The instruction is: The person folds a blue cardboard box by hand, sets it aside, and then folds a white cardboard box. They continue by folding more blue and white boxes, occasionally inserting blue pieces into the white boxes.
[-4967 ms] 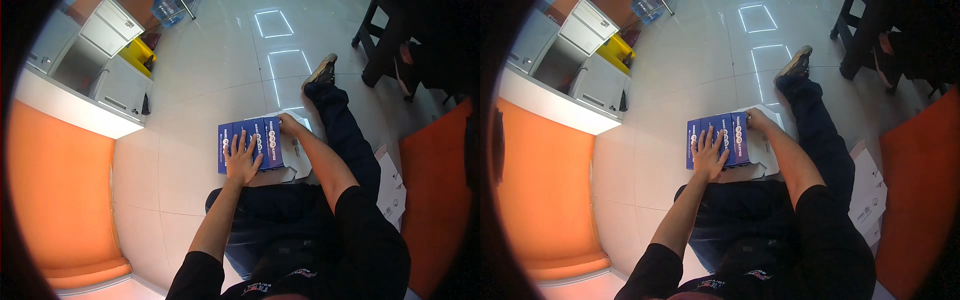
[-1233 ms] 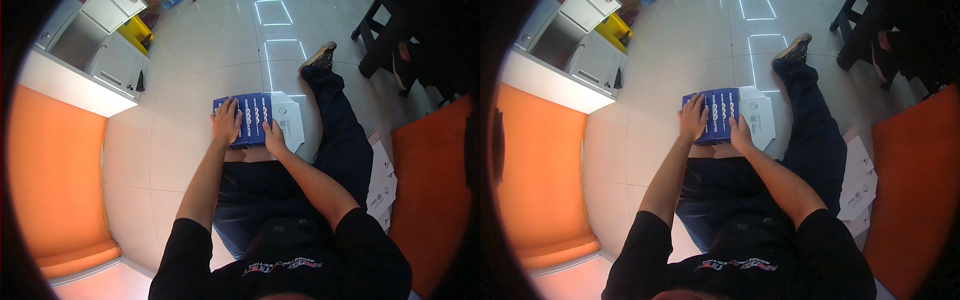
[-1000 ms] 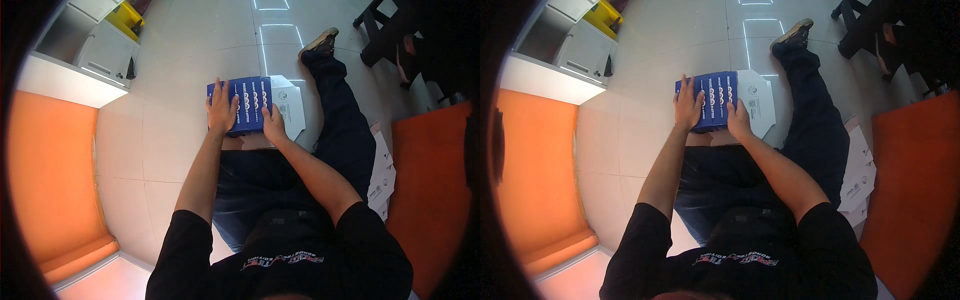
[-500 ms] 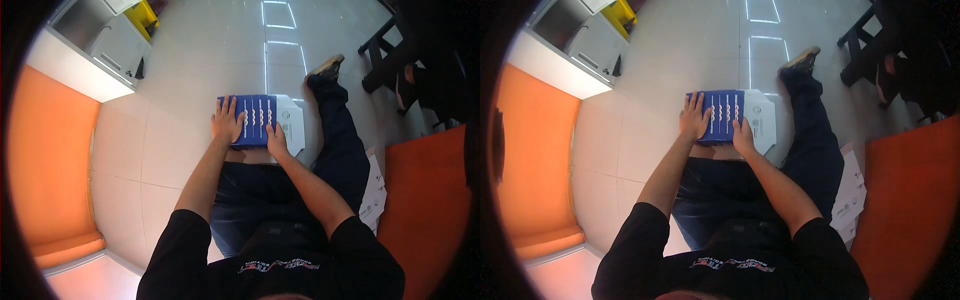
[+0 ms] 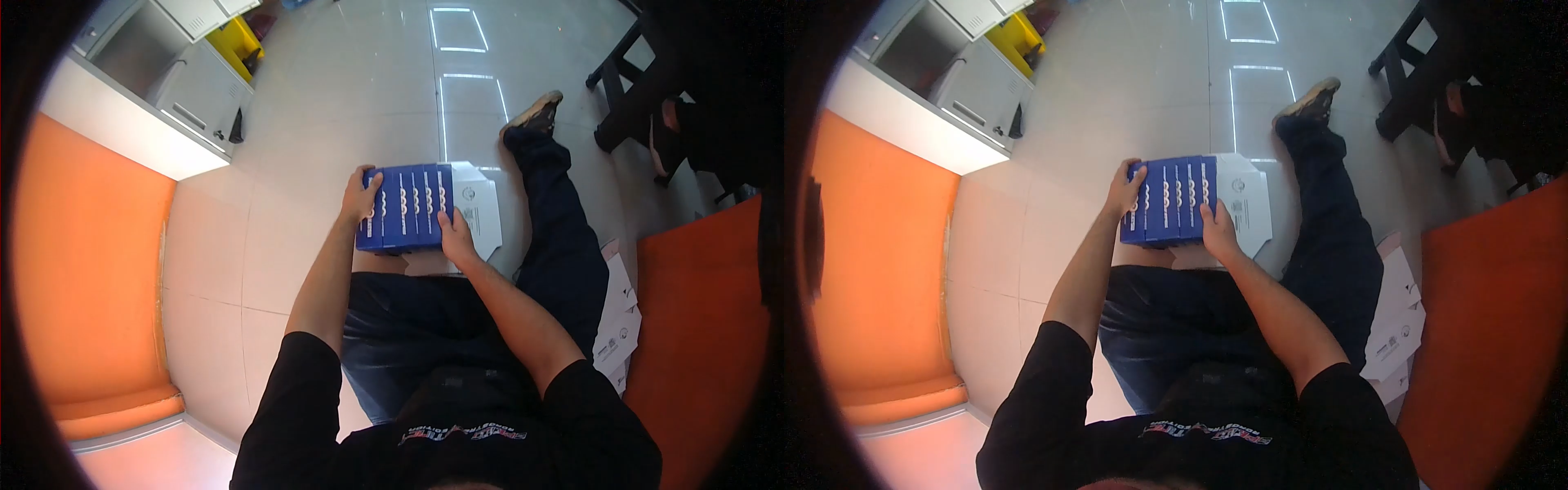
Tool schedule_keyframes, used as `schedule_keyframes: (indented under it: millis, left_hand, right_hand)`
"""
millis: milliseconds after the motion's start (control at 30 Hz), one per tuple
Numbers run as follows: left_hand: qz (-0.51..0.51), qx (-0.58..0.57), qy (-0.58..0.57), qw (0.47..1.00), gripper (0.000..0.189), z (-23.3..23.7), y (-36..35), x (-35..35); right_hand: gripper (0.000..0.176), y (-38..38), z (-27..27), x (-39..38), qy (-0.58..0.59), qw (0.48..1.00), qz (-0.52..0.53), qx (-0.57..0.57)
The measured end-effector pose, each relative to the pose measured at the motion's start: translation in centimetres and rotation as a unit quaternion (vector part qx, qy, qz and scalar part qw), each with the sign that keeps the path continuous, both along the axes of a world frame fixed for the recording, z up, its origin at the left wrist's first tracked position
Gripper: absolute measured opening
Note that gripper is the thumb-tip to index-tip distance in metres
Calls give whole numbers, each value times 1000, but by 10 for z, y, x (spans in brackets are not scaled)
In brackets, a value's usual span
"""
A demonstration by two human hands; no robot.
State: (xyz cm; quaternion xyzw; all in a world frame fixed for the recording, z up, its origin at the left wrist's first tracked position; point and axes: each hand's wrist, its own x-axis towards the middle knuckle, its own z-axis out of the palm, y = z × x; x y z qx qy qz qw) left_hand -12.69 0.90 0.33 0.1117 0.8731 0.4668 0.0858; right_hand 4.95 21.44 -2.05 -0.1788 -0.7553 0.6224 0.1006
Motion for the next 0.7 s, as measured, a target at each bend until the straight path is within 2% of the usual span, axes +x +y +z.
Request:
schedule_keyframes:
  millis: [67,133,200,233,267,300,333,367,400,467,500,533,600,633,700]
  left_hand:
    - [34,42,8,998,52,1,4,9]
    - [31,36,8,999,52,7,4,13]
    - [28,49,-21,998,63,9,3,14]
    - [37,91,35,995,78,1,2,14]
    - [38,92,29,995,78,-9,-2,21]
    - [90,60,35,994,83,-16,-10,29]
    - [139,26,44,989,88,-1,-12,44]
    - [144,-84,106,980,81,19,-7,70]
    - [142,-86,105,981,81,19,-4,83]
    - [2,-168,105,980,73,23,0,106]
    - [24,-130,17,991,64,33,2,111]
    - [30,-127,16,991,64,32,-1,116]
    - [11,-121,73,990,65,29,-3,108]
    - [14,-151,112,982,64,12,-8,102]
    - [19,-146,136,980,65,21,-4,88]
  right_hand:
    - [38,2,2,4,-13,1000,3,-9]
    - [37,3,6,0,0,1000,2,20]
    - [37,3,11,-1,-3,1000,3,5]
    - [36,3,13,2,2,1000,6,-3]
    - [36,4,14,4,-5,1000,6,-2]
    - [36,3,18,3,-10,1000,2,-3]
    - [35,3,19,1,-13,1000,-5,-6]
    - [35,5,17,-1,-13,1000,-7,-7]
    - [35,6,13,-2,-12,1000,-3,-4]
    - [35,6,6,-1,-19,1000,4,-4]
    - [35,8,6,-1,-26,999,19,-18]
    - [35,10,10,-3,-29,999,34,-28]
    - [37,5,0,7,-6,999,40,0]
    - [39,2,-21,10,21,999,19,21]
    - [40,13,-12,-29,73,996,-6,49]
